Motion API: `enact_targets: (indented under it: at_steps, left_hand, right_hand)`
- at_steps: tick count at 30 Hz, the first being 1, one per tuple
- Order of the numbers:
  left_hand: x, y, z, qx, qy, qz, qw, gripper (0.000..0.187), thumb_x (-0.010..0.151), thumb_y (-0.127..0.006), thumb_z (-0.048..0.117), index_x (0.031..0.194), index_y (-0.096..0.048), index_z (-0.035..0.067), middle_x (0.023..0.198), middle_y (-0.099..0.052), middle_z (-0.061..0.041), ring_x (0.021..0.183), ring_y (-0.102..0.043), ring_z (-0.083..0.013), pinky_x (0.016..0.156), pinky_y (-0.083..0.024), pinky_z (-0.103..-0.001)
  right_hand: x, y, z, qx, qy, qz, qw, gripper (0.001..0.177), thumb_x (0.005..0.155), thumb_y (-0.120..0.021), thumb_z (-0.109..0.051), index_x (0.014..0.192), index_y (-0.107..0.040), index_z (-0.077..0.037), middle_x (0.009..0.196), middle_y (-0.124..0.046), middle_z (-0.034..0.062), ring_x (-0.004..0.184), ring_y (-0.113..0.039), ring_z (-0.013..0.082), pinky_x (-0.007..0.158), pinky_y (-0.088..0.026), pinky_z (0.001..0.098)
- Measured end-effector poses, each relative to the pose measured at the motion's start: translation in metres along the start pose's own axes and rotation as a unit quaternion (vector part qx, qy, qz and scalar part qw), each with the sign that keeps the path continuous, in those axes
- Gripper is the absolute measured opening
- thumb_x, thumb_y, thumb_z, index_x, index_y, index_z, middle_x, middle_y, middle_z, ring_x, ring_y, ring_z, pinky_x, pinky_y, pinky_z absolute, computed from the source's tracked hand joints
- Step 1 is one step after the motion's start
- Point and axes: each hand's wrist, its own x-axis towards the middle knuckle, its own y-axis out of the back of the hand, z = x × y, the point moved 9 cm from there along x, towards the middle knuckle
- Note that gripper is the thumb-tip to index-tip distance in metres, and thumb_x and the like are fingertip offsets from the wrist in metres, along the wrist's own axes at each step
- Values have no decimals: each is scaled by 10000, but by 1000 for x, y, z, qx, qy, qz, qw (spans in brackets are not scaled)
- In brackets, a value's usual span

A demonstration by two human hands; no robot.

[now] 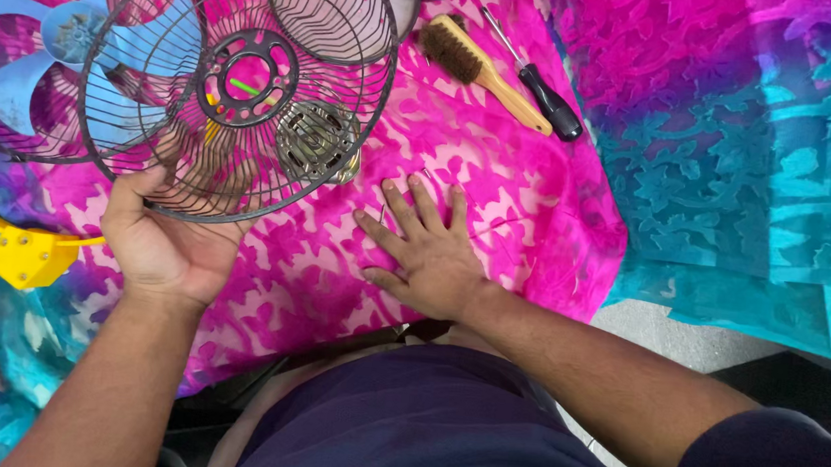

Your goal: The person disassembles a small electric fan by removing the motor housing and then reassembles it. They use a screwdriver to remove screws from the motor casing, separate the housing, and then place the motor back into the fan cage, securing it with screws.

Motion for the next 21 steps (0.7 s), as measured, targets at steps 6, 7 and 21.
enact_targets:
  at_steps: [6, 7, 21]
  left_hand:
    - [0, 6, 3, 5, -12, 4, 1000, 423, 899, -577, 228, 1286, -656, 78, 1332, -694, -116, 1272, -646, -329, 1157, -471, -578]
    - [1, 7, 4, 0, -15, 6, 1000, 415, 900, -577, 225, 1281, -657, 80, 1327, -696, -115, 1267, -649, -328, 1155, -473, -573]
    - [6, 10, 19, -36, -52, 26, 998, 411, 847, -600, 252, 1222, -662, 96, 1330, -691, -126, 1275, -645, -339, 1144, -475, -601]
  right_hand:
    - [-4, 45, 63, -1, -86, 159, 984, 549, 974, -567, -491, 1412, -581, -160, 1584, -317, 226, 1472, -230, 461, 1107, -119, 735]
    - [-5, 57, 84, -14, -125, 200, 972, 490, 983, -598, -428, 1393, -604, -161, 1564, -360, 214, 1452, -272, 451, 1089, -184, 711]
    - [0, 86, 191, 129, -141, 306, 933, 168, 908, -644, -58, 991, -769, -134, 925, -699, 145, 899, -694, 368, 827, -550, 474]
